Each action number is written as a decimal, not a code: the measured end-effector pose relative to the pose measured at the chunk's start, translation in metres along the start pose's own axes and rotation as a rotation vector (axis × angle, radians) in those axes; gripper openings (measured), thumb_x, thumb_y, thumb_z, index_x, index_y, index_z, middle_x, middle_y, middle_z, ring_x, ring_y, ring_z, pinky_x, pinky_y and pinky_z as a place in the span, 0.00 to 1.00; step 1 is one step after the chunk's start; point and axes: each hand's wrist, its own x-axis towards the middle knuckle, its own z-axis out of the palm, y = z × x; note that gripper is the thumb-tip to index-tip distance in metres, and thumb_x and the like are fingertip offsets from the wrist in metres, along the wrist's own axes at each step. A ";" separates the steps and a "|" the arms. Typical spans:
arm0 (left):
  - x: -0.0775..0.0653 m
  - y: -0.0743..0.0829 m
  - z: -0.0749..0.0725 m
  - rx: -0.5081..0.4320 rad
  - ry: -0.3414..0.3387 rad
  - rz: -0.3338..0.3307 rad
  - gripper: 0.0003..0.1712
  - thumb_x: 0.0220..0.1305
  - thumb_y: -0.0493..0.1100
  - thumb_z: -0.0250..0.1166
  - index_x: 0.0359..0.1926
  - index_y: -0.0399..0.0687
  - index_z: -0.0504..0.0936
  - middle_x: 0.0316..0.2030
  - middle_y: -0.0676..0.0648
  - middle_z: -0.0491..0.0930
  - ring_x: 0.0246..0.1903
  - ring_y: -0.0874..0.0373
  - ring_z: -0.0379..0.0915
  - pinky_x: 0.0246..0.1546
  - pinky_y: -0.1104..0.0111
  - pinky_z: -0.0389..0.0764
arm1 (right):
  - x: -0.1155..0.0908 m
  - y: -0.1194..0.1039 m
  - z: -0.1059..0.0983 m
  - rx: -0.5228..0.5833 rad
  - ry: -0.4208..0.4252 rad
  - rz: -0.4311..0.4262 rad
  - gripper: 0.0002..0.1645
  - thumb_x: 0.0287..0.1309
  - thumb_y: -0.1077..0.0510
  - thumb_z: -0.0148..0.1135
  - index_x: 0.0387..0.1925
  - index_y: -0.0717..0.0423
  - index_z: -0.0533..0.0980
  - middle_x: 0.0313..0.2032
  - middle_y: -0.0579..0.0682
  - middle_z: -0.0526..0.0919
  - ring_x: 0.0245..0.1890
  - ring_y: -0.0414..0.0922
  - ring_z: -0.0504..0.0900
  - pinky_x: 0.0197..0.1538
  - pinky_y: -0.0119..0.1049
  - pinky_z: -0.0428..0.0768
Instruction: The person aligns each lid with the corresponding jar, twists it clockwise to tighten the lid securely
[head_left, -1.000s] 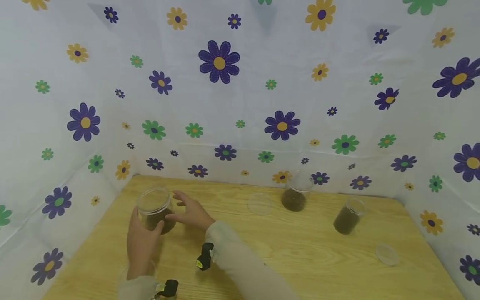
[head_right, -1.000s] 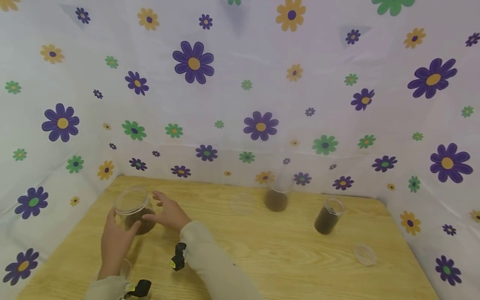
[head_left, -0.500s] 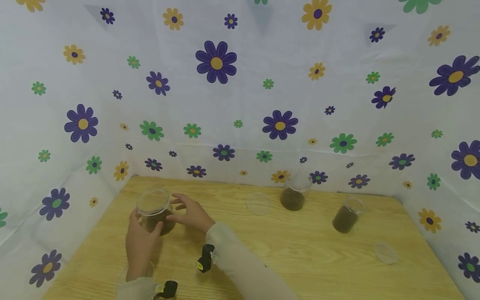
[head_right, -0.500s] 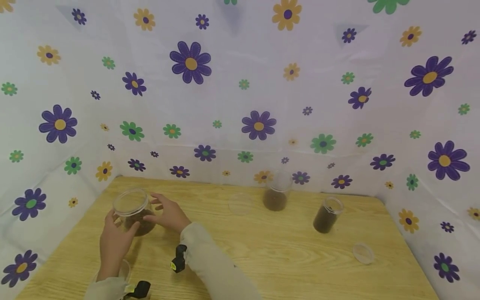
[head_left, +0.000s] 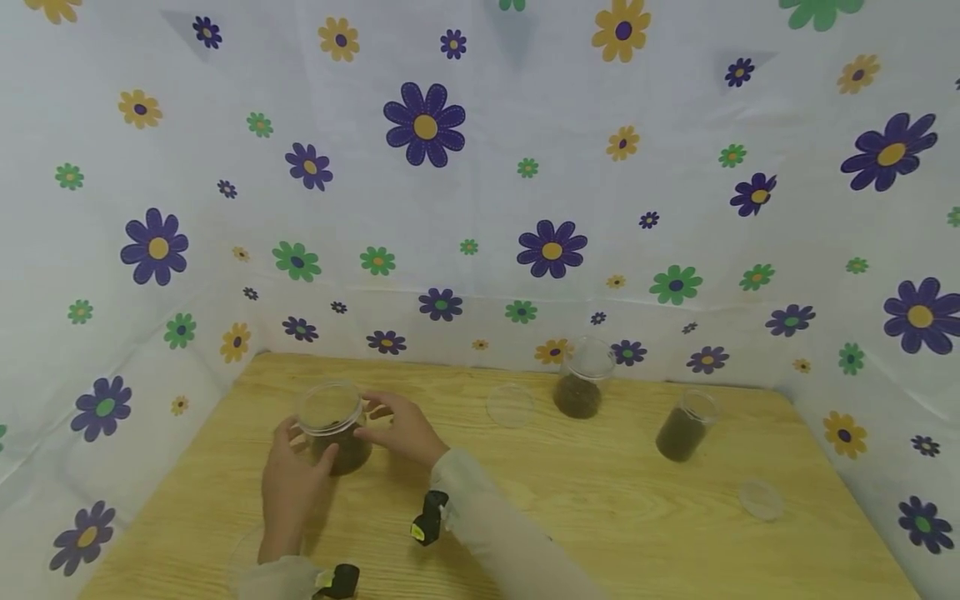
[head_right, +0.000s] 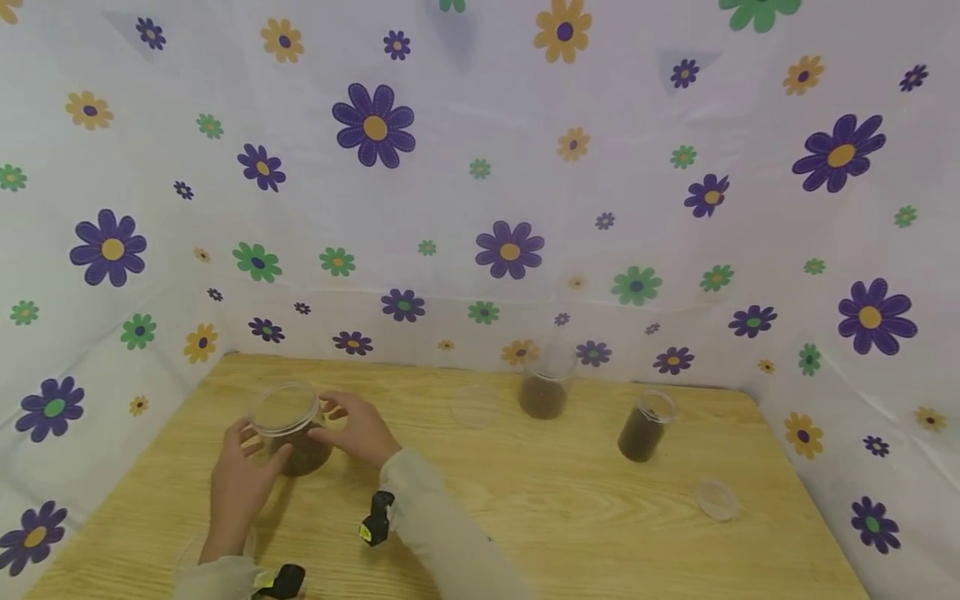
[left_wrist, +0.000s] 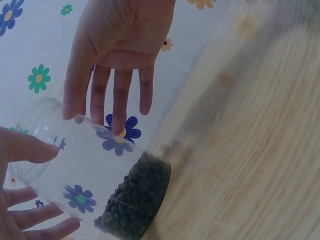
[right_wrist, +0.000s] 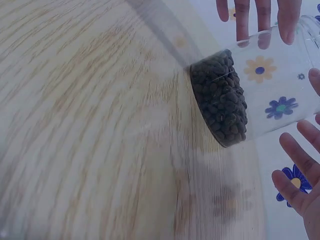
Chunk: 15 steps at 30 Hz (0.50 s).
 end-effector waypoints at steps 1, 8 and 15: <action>0.000 0.000 0.001 -0.001 -0.002 0.012 0.42 0.58 0.40 0.64 0.68 0.37 0.52 0.63 0.29 0.63 0.57 0.32 0.66 0.52 0.41 0.70 | -0.001 0.001 -0.002 -0.004 0.005 0.000 0.33 0.55 0.53 0.66 0.63 0.49 0.68 0.52 0.51 0.79 0.52 0.48 0.80 0.52 0.32 0.78; 0.003 -0.004 0.004 -0.011 -0.060 0.109 0.42 0.58 0.41 0.65 0.68 0.37 0.52 0.62 0.30 0.63 0.56 0.33 0.67 0.50 0.42 0.73 | -0.003 0.009 -0.011 -0.004 0.023 -0.002 0.32 0.52 0.54 0.68 0.60 0.51 0.71 0.50 0.51 0.79 0.50 0.48 0.80 0.50 0.31 0.78; 0.010 -0.008 -0.002 0.025 -0.171 0.122 0.44 0.61 0.46 0.63 0.71 0.41 0.51 0.64 0.30 0.62 0.60 0.33 0.64 0.54 0.39 0.68 | 0.000 0.012 -0.014 0.034 -0.099 0.055 0.41 0.53 0.51 0.67 0.67 0.47 0.62 0.65 0.47 0.69 0.59 0.49 0.75 0.58 0.40 0.76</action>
